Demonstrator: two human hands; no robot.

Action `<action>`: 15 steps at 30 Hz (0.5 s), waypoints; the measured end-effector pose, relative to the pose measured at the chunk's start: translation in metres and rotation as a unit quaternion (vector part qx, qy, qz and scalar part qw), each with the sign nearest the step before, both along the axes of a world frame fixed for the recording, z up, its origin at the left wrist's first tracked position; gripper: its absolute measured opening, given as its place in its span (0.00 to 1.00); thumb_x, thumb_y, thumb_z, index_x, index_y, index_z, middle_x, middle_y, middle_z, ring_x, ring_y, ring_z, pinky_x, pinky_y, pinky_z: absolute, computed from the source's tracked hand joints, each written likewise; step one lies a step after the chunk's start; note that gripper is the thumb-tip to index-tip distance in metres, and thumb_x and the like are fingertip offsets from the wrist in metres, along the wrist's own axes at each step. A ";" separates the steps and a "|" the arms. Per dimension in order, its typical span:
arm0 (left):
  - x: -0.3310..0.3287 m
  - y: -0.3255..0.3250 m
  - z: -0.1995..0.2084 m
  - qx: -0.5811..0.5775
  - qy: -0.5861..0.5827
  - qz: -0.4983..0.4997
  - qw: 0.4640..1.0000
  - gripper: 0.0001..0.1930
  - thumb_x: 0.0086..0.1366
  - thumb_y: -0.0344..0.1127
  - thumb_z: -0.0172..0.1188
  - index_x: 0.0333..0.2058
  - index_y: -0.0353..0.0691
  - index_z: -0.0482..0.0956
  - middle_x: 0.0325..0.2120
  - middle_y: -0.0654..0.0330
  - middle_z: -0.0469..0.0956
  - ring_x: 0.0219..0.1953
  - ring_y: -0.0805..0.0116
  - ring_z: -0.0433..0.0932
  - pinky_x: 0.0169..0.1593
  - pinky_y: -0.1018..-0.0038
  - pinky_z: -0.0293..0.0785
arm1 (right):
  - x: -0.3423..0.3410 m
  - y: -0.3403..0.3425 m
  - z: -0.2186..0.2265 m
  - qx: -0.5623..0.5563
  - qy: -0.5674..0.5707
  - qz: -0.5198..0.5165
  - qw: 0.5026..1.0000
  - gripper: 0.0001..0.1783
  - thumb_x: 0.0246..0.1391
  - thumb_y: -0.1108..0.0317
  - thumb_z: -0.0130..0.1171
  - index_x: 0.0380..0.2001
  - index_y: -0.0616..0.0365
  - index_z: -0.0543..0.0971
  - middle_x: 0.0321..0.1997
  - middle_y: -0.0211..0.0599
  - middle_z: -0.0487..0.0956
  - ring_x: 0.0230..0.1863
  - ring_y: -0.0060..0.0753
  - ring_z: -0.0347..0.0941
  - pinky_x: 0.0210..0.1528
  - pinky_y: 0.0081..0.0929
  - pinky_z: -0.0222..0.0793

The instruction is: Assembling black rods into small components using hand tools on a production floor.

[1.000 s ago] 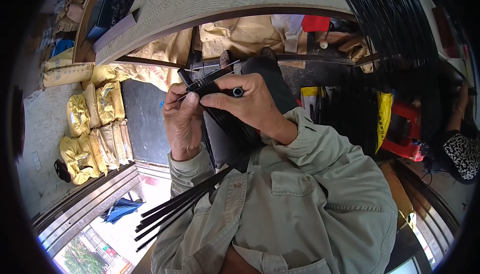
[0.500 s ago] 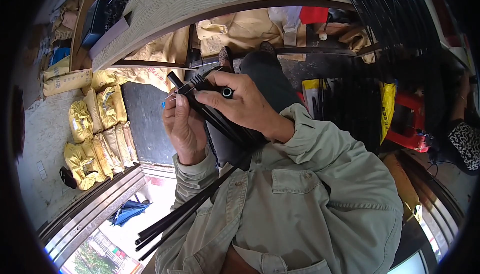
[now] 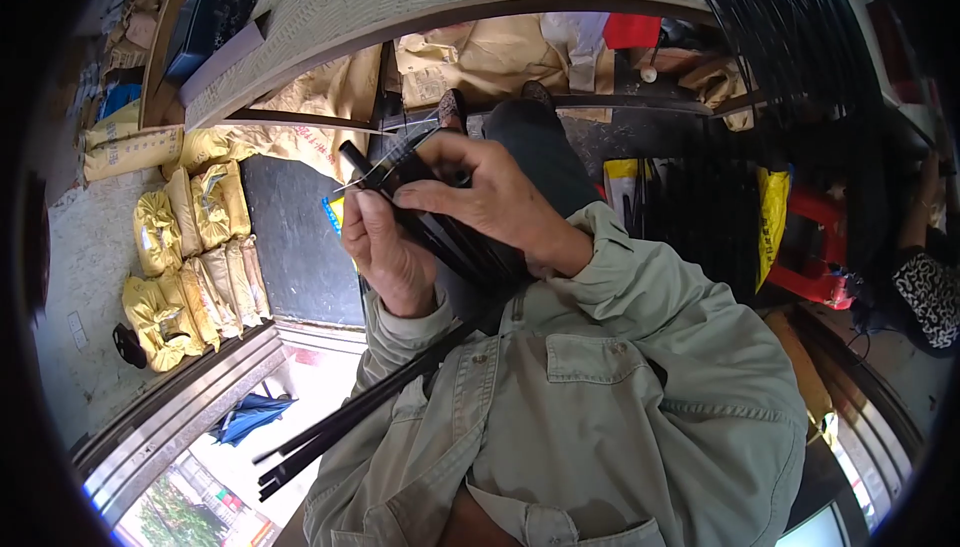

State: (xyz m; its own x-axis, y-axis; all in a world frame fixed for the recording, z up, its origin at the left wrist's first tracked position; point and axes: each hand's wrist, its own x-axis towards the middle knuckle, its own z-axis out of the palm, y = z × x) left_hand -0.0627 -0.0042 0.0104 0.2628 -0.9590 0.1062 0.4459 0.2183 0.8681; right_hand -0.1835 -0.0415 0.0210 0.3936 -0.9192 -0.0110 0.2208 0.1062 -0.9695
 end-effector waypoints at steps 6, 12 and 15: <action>-0.012 -0.006 0.001 0.009 0.025 -0.017 1.000 0.14 0.58 0.28 0.55 0.42 0.28 0.72 0.36 0.58 0.74 0.37 0.76 0.70 0.45 0.79 0.65 | -0.043 -0.042 0.014 -0.059 -0.194 -0.218 0.955 0.13 0.54 0.61 0.51 0.31 0.61 0.73 0.32 0.28 0.73 0.23 0.13 0.62 0.27 0.11 0.59; -0.015 -0.001 0.020 0.084 0.169 -0.047 0.981 0.13 0.55 0.24 0.58 0.40 0.31 0.74 0.32 0.59 0.76 0.36 0.77 0.73 0.43 0.81 0.67 | -0.017 -0.075 0.097 -0.163 0.147 0.211 0.953 0.18 0.53 0.61 0.53 0.43 0.61 0.70 0.30 0.26 0.74 0.24 0.13 0.65 0.27 0.09 0.60; -0.012 0.003 0.018 0.079 0.224 -0.069 0.969 0.11 0.54 0.23 0.58 0.38 0.32 0.75 0.31 0.61 0.76 0.34 0.79 0.73 0.41 0.83 0.68 | -0.011 -0.077 0.102 -0.119 0.189 0.240 0.945 0.19 0.50 0.64 0.56 0.44 0.60 0.70 0.29 0.26 0.74 0.25 0.13 0.65 0.28 0.09 0.60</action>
State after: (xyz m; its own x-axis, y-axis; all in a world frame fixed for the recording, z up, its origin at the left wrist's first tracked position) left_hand -0.0749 -0.0016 0.0281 0.1163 -0.9834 -0.1391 0.8016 0.0103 0.5977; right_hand -0.1949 -0.1183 0.1226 0.7757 -0.6292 -0.0498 -0.1640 -0.1247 -0.9785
